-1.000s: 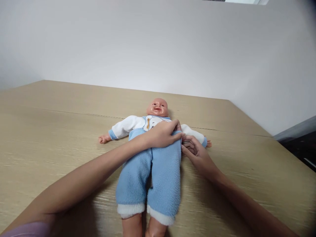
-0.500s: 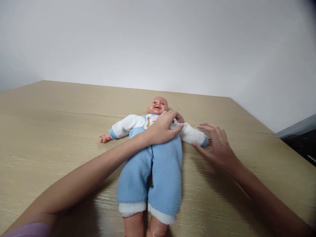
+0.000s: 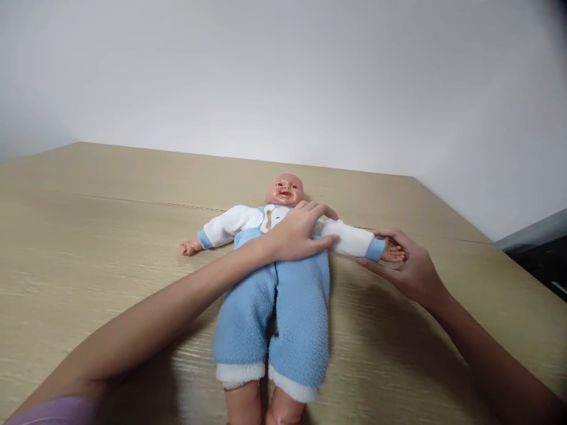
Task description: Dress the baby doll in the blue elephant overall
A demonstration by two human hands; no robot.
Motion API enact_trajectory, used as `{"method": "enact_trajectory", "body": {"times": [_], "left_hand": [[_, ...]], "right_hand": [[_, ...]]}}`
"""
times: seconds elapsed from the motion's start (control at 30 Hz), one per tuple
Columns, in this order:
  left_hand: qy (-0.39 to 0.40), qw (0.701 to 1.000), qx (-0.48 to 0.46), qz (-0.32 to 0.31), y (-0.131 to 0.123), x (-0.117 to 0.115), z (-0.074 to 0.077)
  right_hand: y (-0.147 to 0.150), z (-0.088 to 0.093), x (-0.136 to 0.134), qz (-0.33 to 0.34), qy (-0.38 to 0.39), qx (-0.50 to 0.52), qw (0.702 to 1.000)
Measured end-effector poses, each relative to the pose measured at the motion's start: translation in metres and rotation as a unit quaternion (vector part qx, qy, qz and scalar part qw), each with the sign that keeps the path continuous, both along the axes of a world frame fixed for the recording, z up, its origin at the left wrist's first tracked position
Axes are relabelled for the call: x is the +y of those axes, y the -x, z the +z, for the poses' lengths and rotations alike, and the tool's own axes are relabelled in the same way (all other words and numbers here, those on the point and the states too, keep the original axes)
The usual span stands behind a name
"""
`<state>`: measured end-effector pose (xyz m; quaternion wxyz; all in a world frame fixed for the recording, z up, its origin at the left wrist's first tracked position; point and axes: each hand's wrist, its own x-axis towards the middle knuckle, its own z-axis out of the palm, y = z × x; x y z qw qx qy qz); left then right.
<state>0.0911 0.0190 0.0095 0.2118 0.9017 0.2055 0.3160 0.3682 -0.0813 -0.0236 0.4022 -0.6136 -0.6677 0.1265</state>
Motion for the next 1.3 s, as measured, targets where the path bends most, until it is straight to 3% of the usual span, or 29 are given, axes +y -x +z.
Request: {"method": "enact_trajectory", "body": {"times": [0.1,0.17,0.27,0.4,0.53,0.63,0.73,0.87,1.0,1.1,1.3], "left_hand": [[-0.029,0.999,0.032,-0.028,-0.001,-0.003,-0.004],[-0.04,0.998,0.049,-0.021,-0.001,-0.004,-0.007],[-0.041,0.998,0.053,-0.002,-0.002,-0.002,-0.009],[-0.003,1.0,-0.007,0.024,-0.003,0.002,-0.01],[0.084,0.989,-0.116,0.031,0.0,0.001,-0.01],[0.144,0.972,-0.174,0.06,0.005,-0.004,-0.009],[0.183,0.954,-0.214,0.102,0.01,-0.006,-0.009],[0.224,0.931,-0.255,0.132,0.016,-0.002,-0.008],[0.264,0.901,-0.305,0.163,0.025,0.003,-0.011],[0.326,0.864,-0.343,0.175,0.032,0.008,-0.014],[0.439,0.751,-0.484,0.099,0.05,0.018,-0.018]], "right_hand": [[0.032,0.001,-0.007,-0.002,-0.018,0.14,0.99],[0.053,-0.002,-0.012,0.037,0.006,0.245,0.969],[0.071,-0.006,-0.017,0.088,0.017,0.296,0.951],[0.067,-0.016,-0.016,0.094,0.008,0.282,0.955],[0.059,-0.031,-0.01,0.071,0.069,0.226,0.969],[0.061,-0.04,-0.008,0.109,0.099,0.143,0.979],[0.067,-0.044,-0.012,0.155,0.06,0.043,0.985],[0.079,-0.043,-0.014,0.184,0.04,0.018,0.982],[0.092,-0.043,-0.008,0.191,0.081,0.074,0.975],[0.104,-0.043,-0.001,0.18,0.115,0.185,0.959],[0.145,-0.038,0.026,0.155,0.178,0.431,0.871]]}}
